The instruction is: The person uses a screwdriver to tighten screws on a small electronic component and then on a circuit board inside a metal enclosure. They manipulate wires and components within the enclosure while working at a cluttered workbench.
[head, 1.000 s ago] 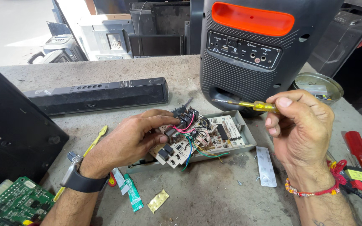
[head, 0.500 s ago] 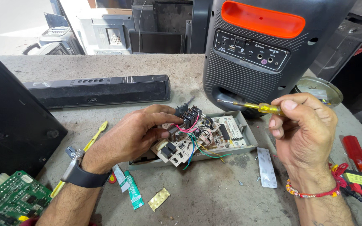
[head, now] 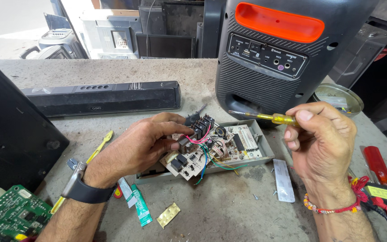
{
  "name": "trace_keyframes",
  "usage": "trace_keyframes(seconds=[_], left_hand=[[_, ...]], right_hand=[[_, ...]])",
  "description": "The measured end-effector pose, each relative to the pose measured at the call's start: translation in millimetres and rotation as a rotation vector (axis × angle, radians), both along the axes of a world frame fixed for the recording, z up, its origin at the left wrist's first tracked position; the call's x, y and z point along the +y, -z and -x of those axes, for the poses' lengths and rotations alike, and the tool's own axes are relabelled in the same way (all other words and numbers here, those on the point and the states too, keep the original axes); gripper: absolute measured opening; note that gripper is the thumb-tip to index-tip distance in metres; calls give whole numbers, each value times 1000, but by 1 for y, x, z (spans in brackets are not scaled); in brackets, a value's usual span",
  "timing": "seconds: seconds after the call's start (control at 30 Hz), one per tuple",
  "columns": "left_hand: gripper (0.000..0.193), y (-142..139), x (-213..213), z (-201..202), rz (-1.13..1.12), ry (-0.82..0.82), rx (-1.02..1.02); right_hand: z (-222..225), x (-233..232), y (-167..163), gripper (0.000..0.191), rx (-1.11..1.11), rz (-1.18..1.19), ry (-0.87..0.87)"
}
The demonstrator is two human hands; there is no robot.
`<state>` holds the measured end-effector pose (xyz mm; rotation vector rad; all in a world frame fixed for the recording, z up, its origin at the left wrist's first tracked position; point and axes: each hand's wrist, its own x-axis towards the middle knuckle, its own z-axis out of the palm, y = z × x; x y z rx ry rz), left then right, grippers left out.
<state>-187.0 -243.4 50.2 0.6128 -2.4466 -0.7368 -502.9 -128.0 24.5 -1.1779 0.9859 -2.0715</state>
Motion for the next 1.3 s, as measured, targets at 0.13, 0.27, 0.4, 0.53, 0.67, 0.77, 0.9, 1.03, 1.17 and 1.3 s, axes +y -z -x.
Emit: trace_keyframes(seconds=[0.13,0.27,0.4,0.53,0.67,0.77,0.9,1.03,1.17,1.3], left_hand=[[33,0,0,0,25,12,2],[34,1,-1,1,-30,-32,-42],[34,4,-2,2,11,-24,-44],[33,5,-4,3,59,-5,-22],[33,5,-3,3,32,-27,-42],[32,5,-2,5,3,-40,-61],[32,4,-3,5,40,-21,-44],[33,5,-4,4,58,-2,-26],[33,4,-3,4,68,7,-17],[33,2,-1,2,1,-16,-37]], right_hand=[[0,1,1,17,11,2,-2],[-3,6,2,16,82,14,-8],[-8,8,4,15,133,7,-25],[-10,8,3,15,151,-10,-29],[-9,9,3,15,155,-13,-7],[-8,8,3,15,158,-12,-4],[-7,8,4,15,151,-15,0],[-6,8,4,14,141,-26,12],[-6,8,3,14,139,1,10],[-8,10,-3,12,133,-4,93]])
